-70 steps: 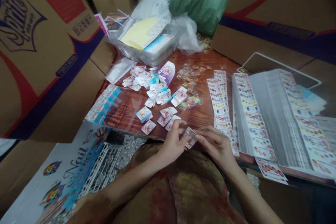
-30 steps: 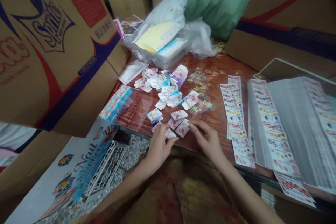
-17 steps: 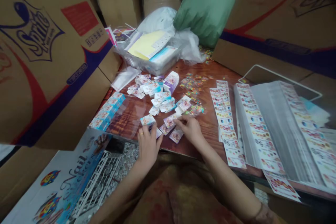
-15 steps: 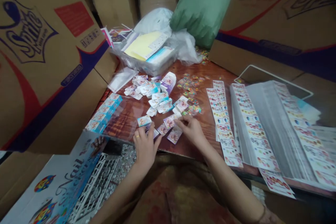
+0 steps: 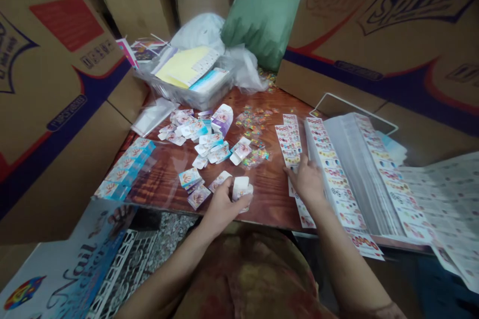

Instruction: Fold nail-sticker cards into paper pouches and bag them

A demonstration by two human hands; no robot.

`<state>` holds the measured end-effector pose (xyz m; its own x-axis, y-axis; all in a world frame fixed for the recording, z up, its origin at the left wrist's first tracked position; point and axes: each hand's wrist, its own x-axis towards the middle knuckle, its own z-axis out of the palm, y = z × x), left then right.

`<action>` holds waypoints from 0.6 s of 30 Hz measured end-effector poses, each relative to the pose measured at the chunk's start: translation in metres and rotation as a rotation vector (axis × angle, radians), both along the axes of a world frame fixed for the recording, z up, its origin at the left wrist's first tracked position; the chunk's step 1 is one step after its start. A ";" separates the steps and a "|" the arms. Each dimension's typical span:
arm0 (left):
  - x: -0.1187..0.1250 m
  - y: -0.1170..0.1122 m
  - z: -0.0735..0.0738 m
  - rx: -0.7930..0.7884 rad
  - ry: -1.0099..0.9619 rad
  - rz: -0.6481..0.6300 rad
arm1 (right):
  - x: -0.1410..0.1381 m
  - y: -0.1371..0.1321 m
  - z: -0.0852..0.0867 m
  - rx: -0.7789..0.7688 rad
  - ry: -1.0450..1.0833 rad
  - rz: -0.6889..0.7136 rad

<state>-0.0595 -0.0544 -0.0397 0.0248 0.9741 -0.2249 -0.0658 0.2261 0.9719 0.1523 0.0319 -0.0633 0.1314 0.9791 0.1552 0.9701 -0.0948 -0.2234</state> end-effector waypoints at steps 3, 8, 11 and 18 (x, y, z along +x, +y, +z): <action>0.006 -0.001 0.004 -0.058 -0.062 0.029 | 0.008 0.003 -0.010 -0.051 -0.137 -0.003; 0.012 0.002 0.000 -0.038 -0.139 0.076 | 0.014 0.001 -0.013 0.078 -0.069 0.009; 0.017 0.007 -0.004 -0.063 -0.207 0.100 | 0.021 0.004 -0.013 0.149 0.134 0.029; 0.046 0.026 -0.001 -0.003 -0.269 0.141 | 0.014 -0.009 0.015 0.283 0.776 0.151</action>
<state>-0.0139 -0.0283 -0.0403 -0.0519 0.9715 -0.2314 -0.3513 0.1991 0.9148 0.1666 0.0225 -0.0482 0.1726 0.9323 0.3177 0.5290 0.1843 -0.8283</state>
